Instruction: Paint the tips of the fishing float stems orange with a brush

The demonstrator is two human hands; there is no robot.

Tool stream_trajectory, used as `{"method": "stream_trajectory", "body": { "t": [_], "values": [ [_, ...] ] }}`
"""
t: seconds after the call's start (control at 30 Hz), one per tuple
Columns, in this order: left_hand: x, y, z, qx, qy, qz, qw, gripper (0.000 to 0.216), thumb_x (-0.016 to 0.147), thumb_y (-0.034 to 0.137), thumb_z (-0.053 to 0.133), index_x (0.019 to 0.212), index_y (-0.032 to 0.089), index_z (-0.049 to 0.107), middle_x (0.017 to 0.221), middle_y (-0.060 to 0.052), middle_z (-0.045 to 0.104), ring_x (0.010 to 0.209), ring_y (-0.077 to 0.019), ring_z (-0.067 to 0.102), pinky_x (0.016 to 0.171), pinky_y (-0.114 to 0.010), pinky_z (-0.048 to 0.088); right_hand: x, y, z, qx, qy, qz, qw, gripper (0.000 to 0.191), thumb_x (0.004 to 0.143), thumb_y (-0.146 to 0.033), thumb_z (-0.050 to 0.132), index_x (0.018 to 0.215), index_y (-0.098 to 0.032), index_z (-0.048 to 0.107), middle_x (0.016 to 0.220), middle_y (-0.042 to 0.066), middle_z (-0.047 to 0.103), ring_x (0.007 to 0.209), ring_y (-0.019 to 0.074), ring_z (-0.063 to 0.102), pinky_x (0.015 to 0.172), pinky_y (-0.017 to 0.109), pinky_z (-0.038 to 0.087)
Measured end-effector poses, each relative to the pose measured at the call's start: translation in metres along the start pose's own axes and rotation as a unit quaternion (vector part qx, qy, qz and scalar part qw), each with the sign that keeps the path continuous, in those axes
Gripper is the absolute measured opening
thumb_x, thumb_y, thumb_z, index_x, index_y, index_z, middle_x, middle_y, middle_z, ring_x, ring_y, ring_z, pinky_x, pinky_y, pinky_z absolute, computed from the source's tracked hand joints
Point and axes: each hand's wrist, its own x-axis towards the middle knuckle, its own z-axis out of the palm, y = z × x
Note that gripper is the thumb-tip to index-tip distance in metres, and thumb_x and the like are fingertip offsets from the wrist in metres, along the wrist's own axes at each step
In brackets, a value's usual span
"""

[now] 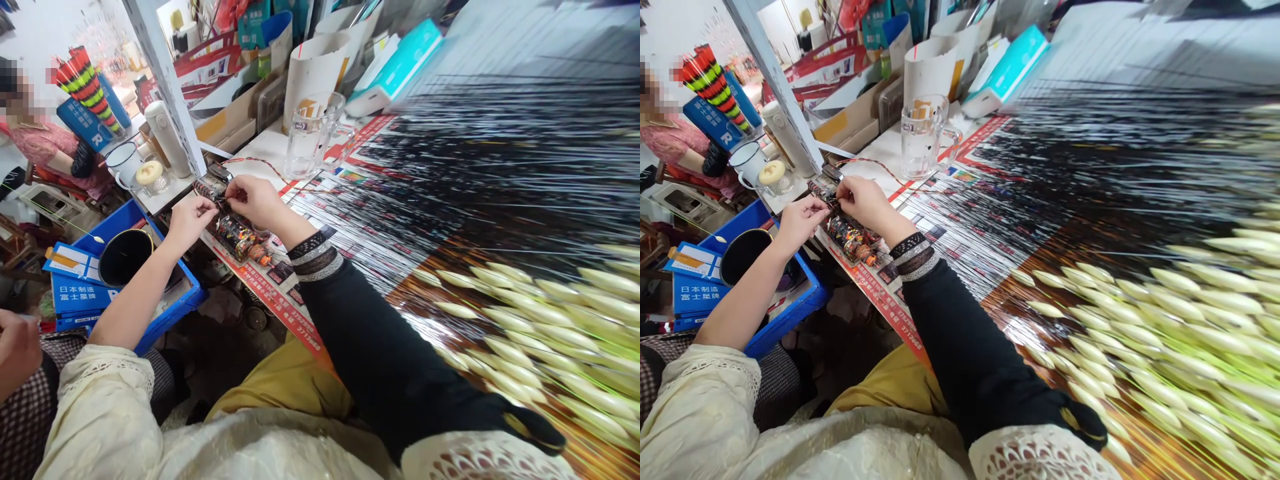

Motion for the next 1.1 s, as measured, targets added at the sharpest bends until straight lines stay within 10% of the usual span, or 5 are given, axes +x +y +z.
{"method": "stream_trajectory", "body": {
  "t": [0.7,1.1],
  "values": [
    [-0.006,0.002,0.026,-0.223,0.037,-0.133,0.965,0.008,0.075,0.023,0.069,0.078,0.017,0.064,0.064,0.002,0.060,0.056,-0.0079,0.050,0.049,-0.019,0.036,-0.003,0.000,0.003,0.098,-0.012,0.055,0.994,0.006,0.076,-0.016,0.062,0.080,-0.020,0.061,0.076,0.002,0.069,0.075,0.0177,0.065,0.070,0.031,0.051],
    [-0.006,-0.006,0.030,-0.117,0.076,-0.042,0.989,0.010,0.079,0.019,0.069,0.083,0.019,0.060,0.067,0.006,0.057,0.059,-0.0079,0.052,0.061,-0.022,0.042,-0.004,0.004,0.004,0.099,-0.014,0.042,0.994,0.006,0.076,-0.016,0.061,0.081,-0.020,0.062,0.077,0.002,0.068,0.075,0.0175,0.065,0.071,0.031,0.052]
  ]
}}
